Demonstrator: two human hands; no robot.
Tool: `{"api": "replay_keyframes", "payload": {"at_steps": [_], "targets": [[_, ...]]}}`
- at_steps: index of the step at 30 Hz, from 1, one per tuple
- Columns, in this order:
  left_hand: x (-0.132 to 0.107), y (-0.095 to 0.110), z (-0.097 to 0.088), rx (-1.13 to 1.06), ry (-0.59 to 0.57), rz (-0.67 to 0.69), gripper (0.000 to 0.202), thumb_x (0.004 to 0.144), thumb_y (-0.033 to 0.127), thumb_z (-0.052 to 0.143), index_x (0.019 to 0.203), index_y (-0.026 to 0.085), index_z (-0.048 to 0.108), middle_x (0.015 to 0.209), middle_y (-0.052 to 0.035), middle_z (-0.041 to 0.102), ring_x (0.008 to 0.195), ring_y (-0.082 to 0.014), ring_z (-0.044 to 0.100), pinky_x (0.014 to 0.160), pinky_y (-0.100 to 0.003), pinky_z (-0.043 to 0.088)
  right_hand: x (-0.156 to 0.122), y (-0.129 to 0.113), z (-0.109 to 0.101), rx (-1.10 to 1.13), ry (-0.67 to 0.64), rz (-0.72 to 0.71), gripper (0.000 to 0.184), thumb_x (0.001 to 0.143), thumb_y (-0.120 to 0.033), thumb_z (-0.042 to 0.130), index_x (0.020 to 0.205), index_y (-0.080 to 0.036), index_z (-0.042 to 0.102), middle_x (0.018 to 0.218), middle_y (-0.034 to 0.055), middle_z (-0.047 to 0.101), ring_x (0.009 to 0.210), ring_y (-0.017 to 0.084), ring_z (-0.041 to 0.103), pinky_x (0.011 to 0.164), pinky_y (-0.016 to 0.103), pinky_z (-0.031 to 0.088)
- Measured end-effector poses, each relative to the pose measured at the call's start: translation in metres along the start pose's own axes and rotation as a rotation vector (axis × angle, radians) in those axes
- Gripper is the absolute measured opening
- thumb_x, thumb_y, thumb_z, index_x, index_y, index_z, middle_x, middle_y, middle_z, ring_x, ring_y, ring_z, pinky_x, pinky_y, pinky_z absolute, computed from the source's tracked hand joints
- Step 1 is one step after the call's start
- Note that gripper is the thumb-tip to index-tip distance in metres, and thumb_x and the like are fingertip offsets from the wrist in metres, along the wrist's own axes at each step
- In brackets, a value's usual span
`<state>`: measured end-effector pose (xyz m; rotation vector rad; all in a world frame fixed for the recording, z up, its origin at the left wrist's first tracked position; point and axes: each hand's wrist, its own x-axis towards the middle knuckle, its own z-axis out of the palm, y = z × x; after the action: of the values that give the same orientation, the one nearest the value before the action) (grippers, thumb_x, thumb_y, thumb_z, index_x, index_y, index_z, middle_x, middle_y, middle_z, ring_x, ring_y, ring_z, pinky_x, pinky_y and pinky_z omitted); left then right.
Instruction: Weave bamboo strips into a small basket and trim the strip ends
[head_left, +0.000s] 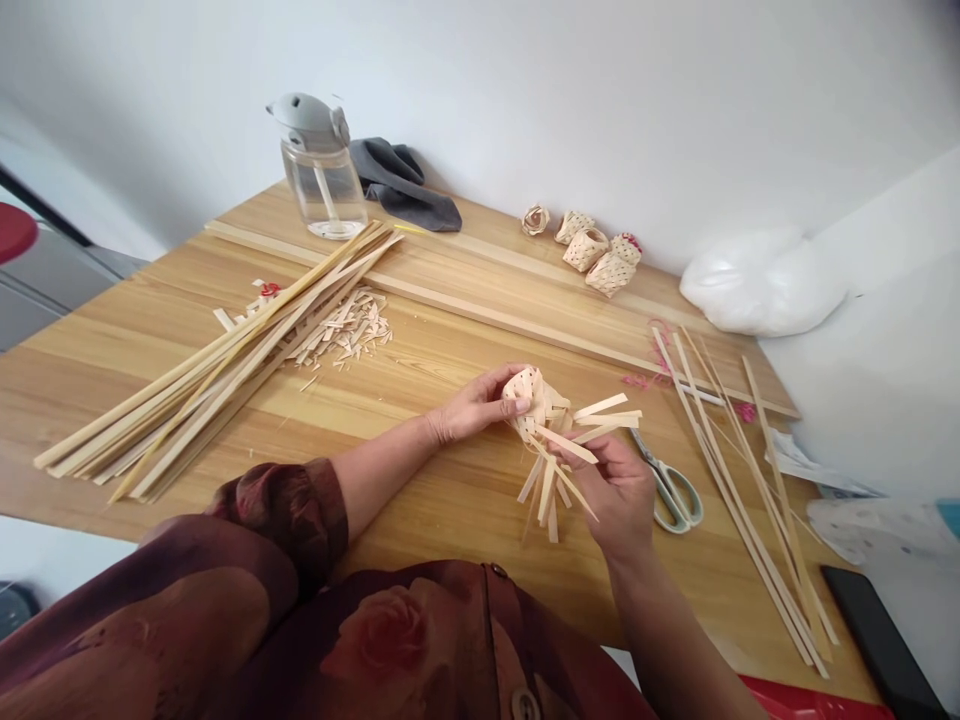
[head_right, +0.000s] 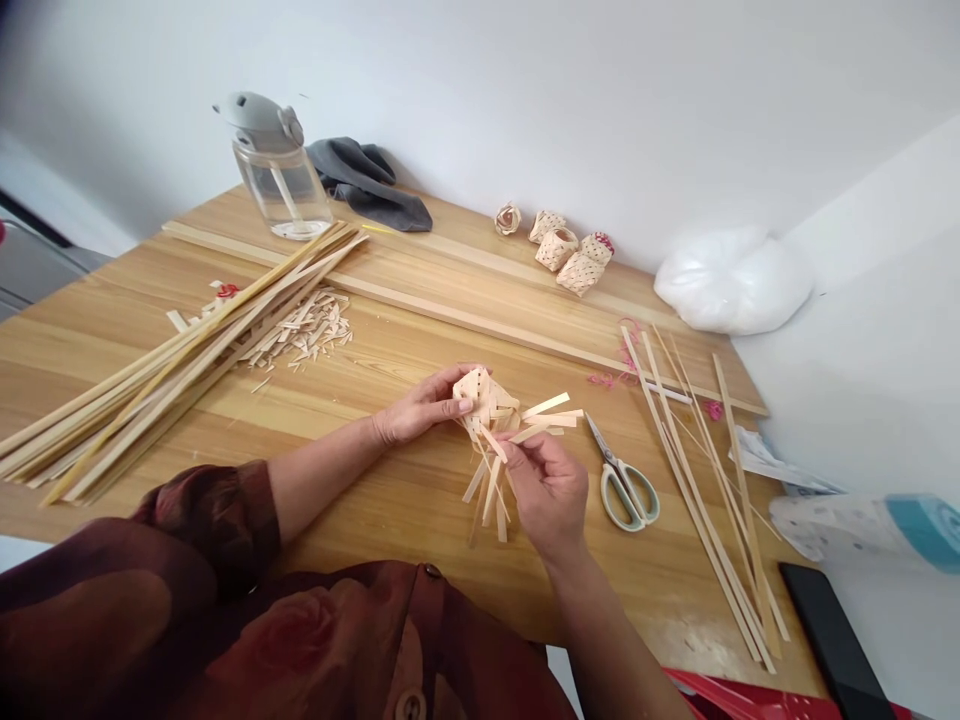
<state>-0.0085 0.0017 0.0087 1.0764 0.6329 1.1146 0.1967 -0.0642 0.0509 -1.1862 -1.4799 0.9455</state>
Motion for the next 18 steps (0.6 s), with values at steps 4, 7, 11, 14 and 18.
{"api": "replay_keyframes", "payload": {"at_steps": [4,7,11,14,18], "targets": [[-0.001,0.001,0.004,0.013,0.010,-0.013,0.068,0.071,0.051,0.089,0.124,0.019,0.061,0.110,-0.0071,0.069,0.102,-0.0209,0.065,0.092,-0.032,0.051,-0.002,-0.009,-0.003,-0.135,-0.008,-0.051,0.014,0.094,-0.036,0.073,0.094,-0.024,0.081,0.092,0.0051,0.081,0.085,0.023,0.075,0.081,0.036,0.059],[-0.001,0.000,0.007,0.038,0.073,0.001,0.065,0.072,0.051,0.087,0.121,0.019,0.058,0.103,-0.0035,0.066,0.093,-0.0167,0.062,0.088,-0.029,0.051,-0.003,-0.016,-0.002,-0.172,-0.022,-0.074,0.015,0.095,-0.037,0.071,0.095,-0.025,0.081,0.092,0.0045,0.080,0.083,0.022,0.073,0.079,0.034,0.057],[-0.003,0.001,0.008,0.079,0.113,0.040,0.061,0.076,0.053,0.084,0.120,0.020,0.056,0.102,-0.0029,0.064,0.090,-0.0156,0.061,0.086,-0.029,0.050,0.000,-0.019,-0.005,-0.196,-0.083,0.019,0.026,0.094,-0.045,0.071,0.083,-0.022,0.078,0.069,0.0020,0.068,0.060,0.016,0.060,0.056,0.029,0.049],[-0.005,0.003,0.008,0.122,0.081,0.066,0.060,0.079,0.050,0.082,0.122,0.020,0.054,0.103,-0.0038,0.064,0.091,-0.0160,0.060,0.085,-0.028,0.050,0.003,-0.018,-0.010,-0.171,-0.247,0.210,0.036,0.094,-0.052,0.069,0.080,-0.020,0.077,0.055,-0.0012,0.057,0.047,0.013,0.051,0.044,0.026,0.040],[-0.006,0.005,0.009,0.162,0.051,0.070,0.057,0.082,0.046,0.080,0.123,0.019,0.052,0.099,-0.0028,0.062,0.088,-0.0148,0.058,0.082,-0.027,0.049,0.004,-0.026,-0.011,-0.282,-0.122,0.043,0.023,0.092,-0.042,0.075,0.081,-0.022,0.077,0.065,0.0019,0.066,0.059,0.017,0.061,0.053,0.030,0.049]]}}
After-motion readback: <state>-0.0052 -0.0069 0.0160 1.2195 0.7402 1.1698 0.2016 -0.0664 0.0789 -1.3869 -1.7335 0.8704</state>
